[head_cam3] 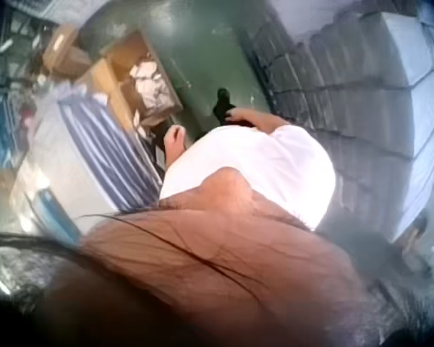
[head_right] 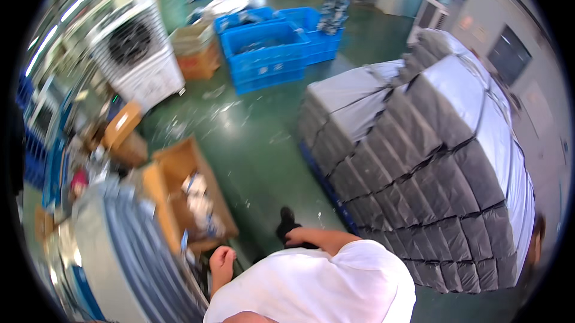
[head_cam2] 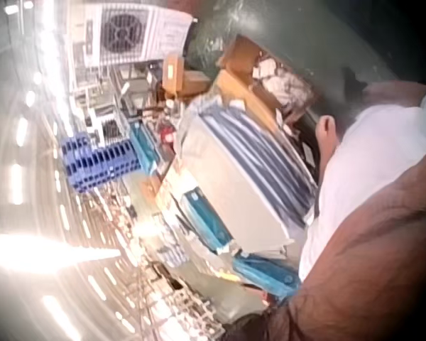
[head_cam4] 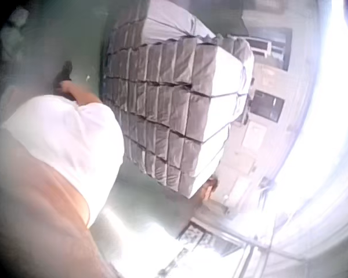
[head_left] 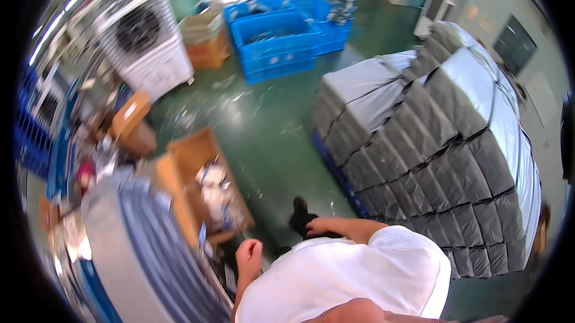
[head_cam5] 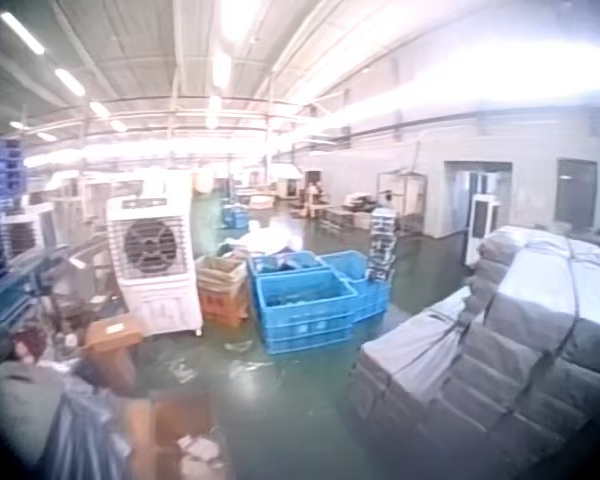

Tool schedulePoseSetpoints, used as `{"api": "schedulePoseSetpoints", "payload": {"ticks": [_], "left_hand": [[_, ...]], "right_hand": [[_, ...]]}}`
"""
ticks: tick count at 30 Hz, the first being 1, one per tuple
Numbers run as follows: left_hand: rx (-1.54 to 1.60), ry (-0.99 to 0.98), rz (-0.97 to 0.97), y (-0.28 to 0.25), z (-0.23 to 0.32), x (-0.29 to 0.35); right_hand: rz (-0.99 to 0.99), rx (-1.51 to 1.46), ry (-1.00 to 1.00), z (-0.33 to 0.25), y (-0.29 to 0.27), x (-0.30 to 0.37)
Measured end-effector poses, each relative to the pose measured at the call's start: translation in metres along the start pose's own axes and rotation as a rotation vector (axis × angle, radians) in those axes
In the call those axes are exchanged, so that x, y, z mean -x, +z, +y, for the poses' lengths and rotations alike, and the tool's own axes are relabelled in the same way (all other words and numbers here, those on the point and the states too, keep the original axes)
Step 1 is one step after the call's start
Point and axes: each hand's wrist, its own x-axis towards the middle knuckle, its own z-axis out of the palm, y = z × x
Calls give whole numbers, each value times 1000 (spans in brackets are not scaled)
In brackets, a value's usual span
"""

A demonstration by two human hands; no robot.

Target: The person repeatedly picks up blue padded mailer bags from a metal table, places them into blue plastic crates, and returns to the table to continue the cycle. The person also handles stacks of gray plastic-wrapped items on the table, moving them aside to access the mailers.

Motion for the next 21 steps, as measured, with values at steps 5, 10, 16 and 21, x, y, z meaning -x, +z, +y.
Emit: {"api": "schedulePoseSetpoints", "payload": {"ticks": [5,10,16,21], "left_hand": [[-7,146,-64,87,61,-203],[18,85,-168,99,93,-319],[-63,48,-207,92,98,-446],[-95,62,-116,55,87,-557]], "right_hand": [[214,-109,-6,112,-156,13],[296,-227,-3,123,-249,-21],[331,-431,-205,102,-384,-91],[223,-443,-204,143,-482,-172]]}}
